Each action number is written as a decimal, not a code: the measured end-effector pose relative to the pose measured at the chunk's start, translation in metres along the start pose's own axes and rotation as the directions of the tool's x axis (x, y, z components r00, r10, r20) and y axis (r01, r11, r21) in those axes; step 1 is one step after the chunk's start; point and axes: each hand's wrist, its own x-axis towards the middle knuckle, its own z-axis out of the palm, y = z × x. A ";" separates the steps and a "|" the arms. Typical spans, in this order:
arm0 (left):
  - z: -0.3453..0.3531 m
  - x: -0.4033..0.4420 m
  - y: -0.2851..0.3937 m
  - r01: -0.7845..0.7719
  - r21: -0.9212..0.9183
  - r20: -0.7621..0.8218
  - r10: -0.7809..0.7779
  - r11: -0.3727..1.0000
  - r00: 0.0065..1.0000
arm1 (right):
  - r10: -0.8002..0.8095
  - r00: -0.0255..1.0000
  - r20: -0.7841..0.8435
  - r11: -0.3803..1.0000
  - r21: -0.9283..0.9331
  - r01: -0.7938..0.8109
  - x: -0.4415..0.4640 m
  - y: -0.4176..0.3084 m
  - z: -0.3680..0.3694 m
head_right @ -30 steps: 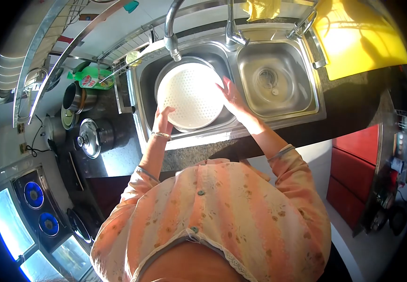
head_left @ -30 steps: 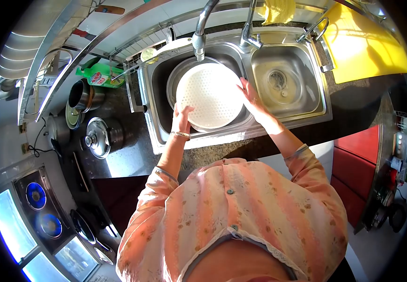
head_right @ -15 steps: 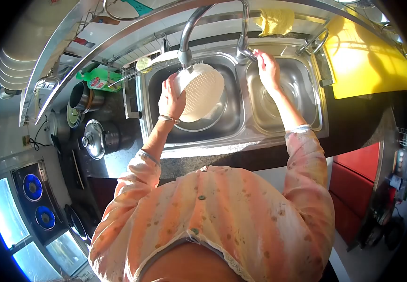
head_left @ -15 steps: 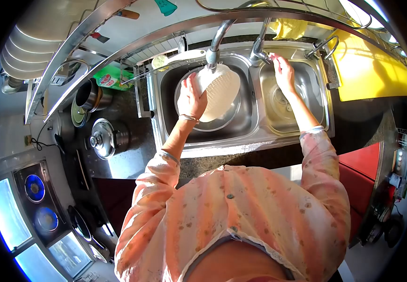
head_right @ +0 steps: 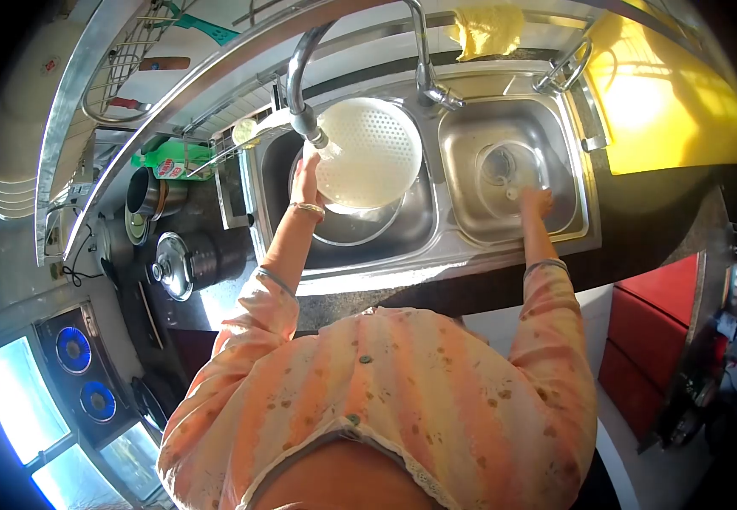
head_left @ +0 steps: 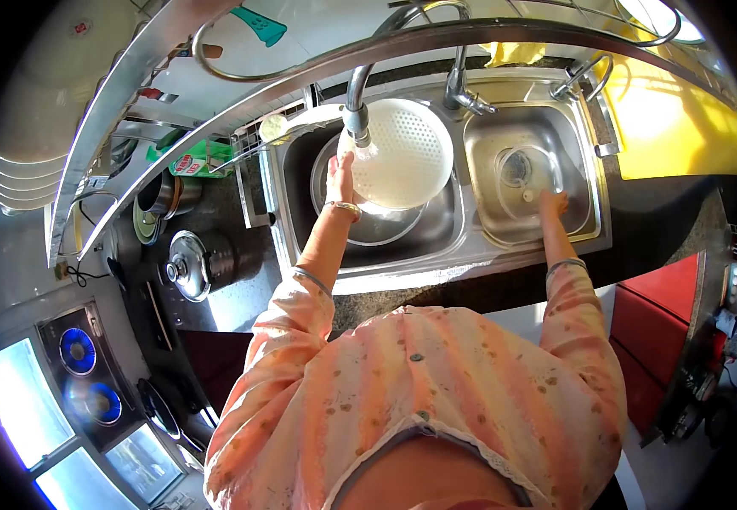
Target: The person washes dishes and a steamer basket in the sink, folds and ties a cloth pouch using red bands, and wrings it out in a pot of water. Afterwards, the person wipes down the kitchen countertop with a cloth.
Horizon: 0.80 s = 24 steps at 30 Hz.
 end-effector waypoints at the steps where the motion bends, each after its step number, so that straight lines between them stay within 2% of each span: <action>1: -0.007 -0.002 0.003 0.139 -0.124 0.122 -0.124 0.983 0.985 | 0.042 0.999 0.026 0.999 -0.016 -0.041 -0.003 -0.002 -0.001; 2: -0.012 -0.005 0.002 0.256 -0.224 0.160 -0.224 0.940 0.961 | 0.048 0.998 0.029 0.999 -0.015 -0.048 -0.006 -0.002 -0.004; 4: -0.016 -0.028 0.010 0.339 -0.297 0.241 -0.273 0.893 0.931 | 0.065 0.998 -0.017 0.993 -0.097 -0.066 -0.017 -0.013 -0.020; 5: -0.015 -0.041 0.017 0.351 -0.283 0.207 -0.300 0.893 0.931 | 0.064 0.998 -0.013 0.993 -0.097 -0.065 -0.015 -0.011 -0.016; 7: -0.030 -0.040 0.009 0.385 -0.308 0.242 -0.319 0.870 0.916 | 0.081 0.990 0.116 0.991 0.100 -0.093 0.012 0.016 0.018; 8: -0.039 -0.039 0.006 0.421 -0.330 0.286 -0.335 0.845 0.898 | 0.078 0.990 0.121 0.991 0.097 -0.090 0.034 0.036 0.043; 10: -0.057 -0.034 0.002 0.429 -0.284 0.295 -0.347 0.858 0.890 | 0.057 0.935 0.351 0.958 0.243 -0.150 0.071 0.067 0.080; 11: -0.063 -0.036 0.005 0.445 -0.290 0.306 -0.358 0.847 0.882 | 0.056 0.936 0.349 0.959 0.242 -0.147 0.068 0.063 0.071; 13: -0.071 -0.036 0.009 0.452 -0.296 0.318 -0.359 0.842 0.878 | 0.063 0.796 0.603 0.721 0.524 -0.454 0.047 0.042 0.030; 14: -0.070 -0.034 0.007 0.453 -0.297 0.321 -0.359 0.840 0.876 | 0.064 0.798 0.600 0.721 0.525 -0.452 0.037 0.036 0.010; 16: -0.064 -0.031 0.002 0.347 -0.336 0.233 -0.280 0.875 0.931 | -0.238 0.845 0.478 0.688 0.697 -0.201 0.018 0.027 -0.031; 17: -0.056 -0.031 0.000 0.278 -0.350 0.196 -0.220 0.895 0.956 | -0.168 0.902 0.398 0.720 0.674 -0.163 0.004 0.016 -0.047; 18: -0.054 -0.018 -0.014 0.189 -0.358 0.134 -0.151 0.914 0.980 | -0.166 0.905 0.392 0.723 0.672 -0.158 -0.007 0.010 -0.064; 20: -0.046 -0.003 -0.026 -0.101 -0.153 -0.075 0.090 0.983 0.993 | -0.178 0.943 0.282 0.588 0.799 -0.127 -0.026 0.001 -0.094; 21: -0.042 -0.001 -0.029 -0.246 0.056 -0.207 0.253 0.968 0.945 | -0.182 0.943 0.277 0.592 0.797 -0.120 -0.037 -0.003 -0.109; 22: -0.045 -0.007 -0.025 -0.246 0.049 -0.209 0.251 0.968 0.945 | -0.226 0.947 0.229 0.617 0.786 -0.043 -0.048 -0.004 -0.122; 23: -0.051 -0.015 -0.020 -0.396 0.338 -0.167 0.469 0.854 0.867 | -0.272 0.945 0.181 0.636 0.771 0.035 -0.061 -0.008 -0.134; 24: -0.057 -0.022 -0.014 -0.497 0.589 -0.062 0.649 0.637 0.758 | -0.277 0.945 0.177 0.635 0.771 0.042 -0.077 -0.014 -0.144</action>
